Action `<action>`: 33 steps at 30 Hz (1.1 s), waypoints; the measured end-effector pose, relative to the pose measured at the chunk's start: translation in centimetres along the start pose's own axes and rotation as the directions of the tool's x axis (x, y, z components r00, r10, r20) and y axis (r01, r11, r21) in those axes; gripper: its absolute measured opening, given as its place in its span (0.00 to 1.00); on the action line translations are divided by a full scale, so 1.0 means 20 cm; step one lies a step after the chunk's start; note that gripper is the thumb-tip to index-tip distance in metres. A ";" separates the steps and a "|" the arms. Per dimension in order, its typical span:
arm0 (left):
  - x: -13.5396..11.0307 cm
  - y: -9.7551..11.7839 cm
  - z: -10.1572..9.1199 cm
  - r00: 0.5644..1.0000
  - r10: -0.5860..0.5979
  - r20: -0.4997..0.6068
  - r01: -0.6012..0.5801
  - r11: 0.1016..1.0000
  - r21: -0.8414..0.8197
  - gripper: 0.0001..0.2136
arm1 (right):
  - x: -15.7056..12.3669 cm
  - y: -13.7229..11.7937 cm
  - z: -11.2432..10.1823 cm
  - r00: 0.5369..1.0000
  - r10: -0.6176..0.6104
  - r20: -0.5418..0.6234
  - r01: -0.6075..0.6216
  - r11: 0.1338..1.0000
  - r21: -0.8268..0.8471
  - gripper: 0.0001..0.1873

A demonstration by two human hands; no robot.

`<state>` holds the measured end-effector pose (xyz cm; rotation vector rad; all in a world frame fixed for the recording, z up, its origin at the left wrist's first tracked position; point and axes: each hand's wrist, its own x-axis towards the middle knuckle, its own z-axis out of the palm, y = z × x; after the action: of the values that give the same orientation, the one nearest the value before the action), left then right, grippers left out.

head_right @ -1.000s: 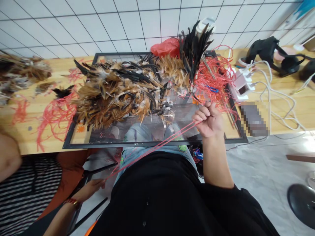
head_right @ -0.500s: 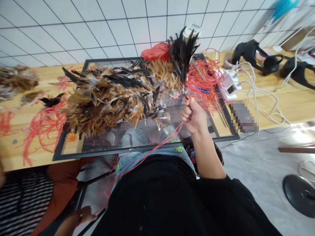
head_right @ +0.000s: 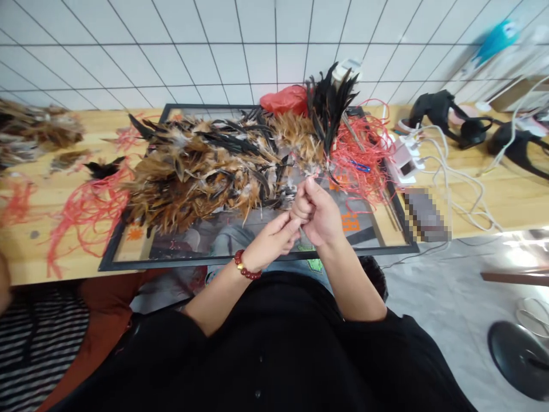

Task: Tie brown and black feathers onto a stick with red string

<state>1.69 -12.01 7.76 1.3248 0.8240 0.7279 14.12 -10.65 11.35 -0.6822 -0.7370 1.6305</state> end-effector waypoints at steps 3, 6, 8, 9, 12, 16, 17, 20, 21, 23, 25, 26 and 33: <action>-0.01 -0.04 0.01 0.997 -0.080 -0.009 0.079 0.996 -0.039 0.19 | 0.02 -0.05 -0.05 0.998 0.028 -0.062 -0.031 0.998 -0.046 0.20; -0.03 -0.08 0.00 0.993 -0.077 -0.092 0.070 0.995 -0.071 0.19 | 0.04 -0.09 -0.13 0.986 -0.024 -0.165 0.006 0.994 -0.106 0.21; -0.03 -0.10 -0.01 0.978 -0.068 -0.199 0.044 0.992 -0.122 0.19 | 0.04 -0.09 -0.18 0.955 -0.152 -0.254 0.112 0.980 -0.163 0.22; -0.02 -0.11 -0.02 0.965 -0.061 -0.256 0.025 0.990 -0.142 0.19 | 0.03 -0.07 -0.21 0.930 -0.215 -0.299 0.162 0.968 -0.191 0.22; -0.01 -0.13 -0.04 0.922 -0.022 -0.388 -0.035 0.989 -0.141 0.17 | -0.02 0.06 -0.27 0.899 -0.220 -0.377 0.130 0.959 -0.251 0.20; -0.01 -0.14 -0.05 0.923 0.033 -0.382 -0.062 0.996 -0.063 0.16 | -0.11 0.24 -0.24 0.968 -0.004 -0.249 -0.084 0.936 -0.341 0.21; -0.01 -0.15 -0.04 0.931 0.035 -0.363 -0.057 0.997 -0.050 0.16 | -0.12 0.26 -0.22 0.977 0.005 -0.211 -0.086 0.923 -0.375 0.21; -0.01 -0.16 -0.01 0.947 0.025 -0.319 -0.036 0.999 -0.029 0.18 | -0.09 0.25 -0.17 0.988 -0.001 -0.155 -0.070 0.891 -0.449 0.20; -0.01 -0.17 0.00 0.950 0.024 -0.311 -0.034 0.999 -0.025 0.18 | -0.08 0.24 -0.17 0.989 0.004 -0.147 -0.073 0.883 -0.464 0.20; 0.00 -0.17 0.00 0.954 0.030 -0.297 -0.036 0.999 -0.013 0.18 | -0.05 0.22 -0.16 0.992 0.010 -0.127 -0.070 0.875 -0.480 0.19; 0.00 -0.16 -0.01 0.966 0.036 -0.257 -0.028 0.999 0.033 0.19 | -0.04 0.20 -0.16 0.994 -0.002 -0.110 -0.051 0.877 -0.477 0.18; 0.00 -0.15 -0.03 0.971 0.042 -0.236 -0.024 0.997 0.079 0.18 | -0.03 0.20 -0.17 0.994 -0.026 -0.106 -0.027 0.882 -0.470 0.18; 0.05 0.01 -0.20 0.936 0.234 -0.264 -0.191 0.965 0.177 0.12 | -0.06 0.20 -0.21 0.996 -0.091 -0.014 0.067 0.819 -0.569 0.20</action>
<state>-1.23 -9.10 7.55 1.4804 0.9874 1.0629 15.11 -11.92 5.61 -1.0894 -1.2297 1.3087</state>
